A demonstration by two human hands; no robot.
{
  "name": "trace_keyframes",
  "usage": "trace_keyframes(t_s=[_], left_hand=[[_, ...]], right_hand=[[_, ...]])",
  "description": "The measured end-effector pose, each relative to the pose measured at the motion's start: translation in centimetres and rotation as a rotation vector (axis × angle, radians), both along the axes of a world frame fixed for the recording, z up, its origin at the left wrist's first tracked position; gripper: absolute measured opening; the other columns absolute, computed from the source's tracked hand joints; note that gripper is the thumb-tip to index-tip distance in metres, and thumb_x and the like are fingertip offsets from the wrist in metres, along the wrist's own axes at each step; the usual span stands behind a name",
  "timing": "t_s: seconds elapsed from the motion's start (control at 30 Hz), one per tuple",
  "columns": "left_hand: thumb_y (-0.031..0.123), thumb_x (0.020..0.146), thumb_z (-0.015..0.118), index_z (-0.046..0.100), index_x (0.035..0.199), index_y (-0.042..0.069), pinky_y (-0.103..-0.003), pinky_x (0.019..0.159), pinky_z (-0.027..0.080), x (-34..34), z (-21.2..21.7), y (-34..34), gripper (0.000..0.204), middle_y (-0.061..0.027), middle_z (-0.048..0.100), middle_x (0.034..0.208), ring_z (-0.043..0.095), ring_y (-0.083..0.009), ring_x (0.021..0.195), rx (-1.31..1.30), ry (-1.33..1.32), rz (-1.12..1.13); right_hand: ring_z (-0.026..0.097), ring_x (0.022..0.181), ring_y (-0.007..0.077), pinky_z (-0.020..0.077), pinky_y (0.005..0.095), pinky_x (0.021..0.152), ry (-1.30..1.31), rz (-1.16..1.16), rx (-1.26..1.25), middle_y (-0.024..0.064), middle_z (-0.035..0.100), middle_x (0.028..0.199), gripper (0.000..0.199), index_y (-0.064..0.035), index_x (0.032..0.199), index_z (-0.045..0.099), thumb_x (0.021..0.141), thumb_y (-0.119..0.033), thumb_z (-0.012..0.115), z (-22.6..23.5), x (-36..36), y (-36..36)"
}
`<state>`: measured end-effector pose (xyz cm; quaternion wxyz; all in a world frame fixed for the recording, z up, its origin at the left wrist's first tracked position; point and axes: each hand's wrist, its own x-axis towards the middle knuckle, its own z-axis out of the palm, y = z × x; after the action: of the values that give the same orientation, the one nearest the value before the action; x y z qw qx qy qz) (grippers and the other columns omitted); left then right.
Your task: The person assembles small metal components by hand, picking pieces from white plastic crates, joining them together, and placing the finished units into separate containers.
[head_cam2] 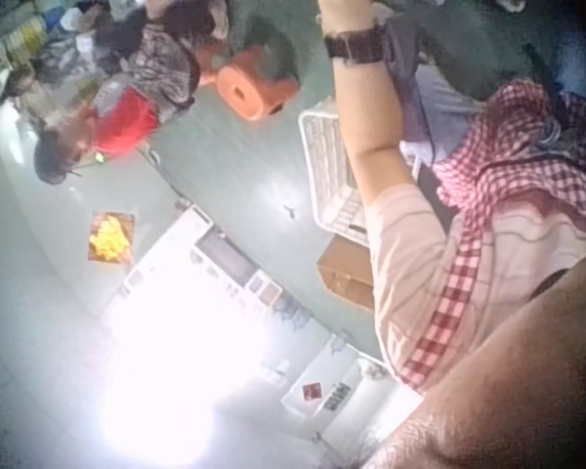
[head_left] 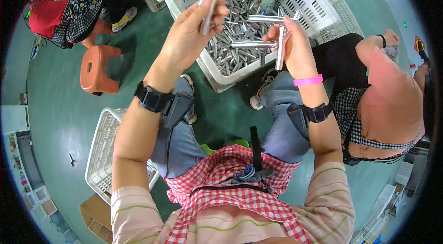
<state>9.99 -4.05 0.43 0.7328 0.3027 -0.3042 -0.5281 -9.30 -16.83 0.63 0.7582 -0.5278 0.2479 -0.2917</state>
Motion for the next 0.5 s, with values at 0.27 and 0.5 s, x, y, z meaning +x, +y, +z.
trace_keyframes(t_s=[0.27, 0.5], left_hand=[[0.033, 0.092, 0.046, 0.058, 0.106, 0.003, -0.024, 0.086, 0.036, -1.0, 0.0, 0.4, 0.036, 0.0003, 0.058, 0.101, 0.048, -0.0086, 0.095, 0.109, -0.701, -0.083], [0.03, 0.089, 0.052, 0.058, 0.105, 0.001, -0.026, 0.086, 0.037, -0.9, -0.9, 0.6, 0.034, -0.0017, 0.057, 0.099, 0.047, -0.0107, 0.098, 0.03, -0.973, 0.049]], right_hand=[[0.057, 0.06, 0.0102, 0.044, 0.0211, 0.052, 0.097, 0.097, -0.089, 0.0076, 0.061, 0.071, 0.034, -0.0032, 0.086, 0.057, 0.088, -0.036, 0.051, -1.2, 1.9, 0.8], [0.059, 0.07, 0.0142, 0.047, 0.0256, 0.06, 0.148, 0.226, -0.087, 0.0063, 0.058, 0.078, 0.027, -0.0005, 0.097, 0.053, 0.091, -0.026, 0.047, -1.1, 1.5, 1.2]])
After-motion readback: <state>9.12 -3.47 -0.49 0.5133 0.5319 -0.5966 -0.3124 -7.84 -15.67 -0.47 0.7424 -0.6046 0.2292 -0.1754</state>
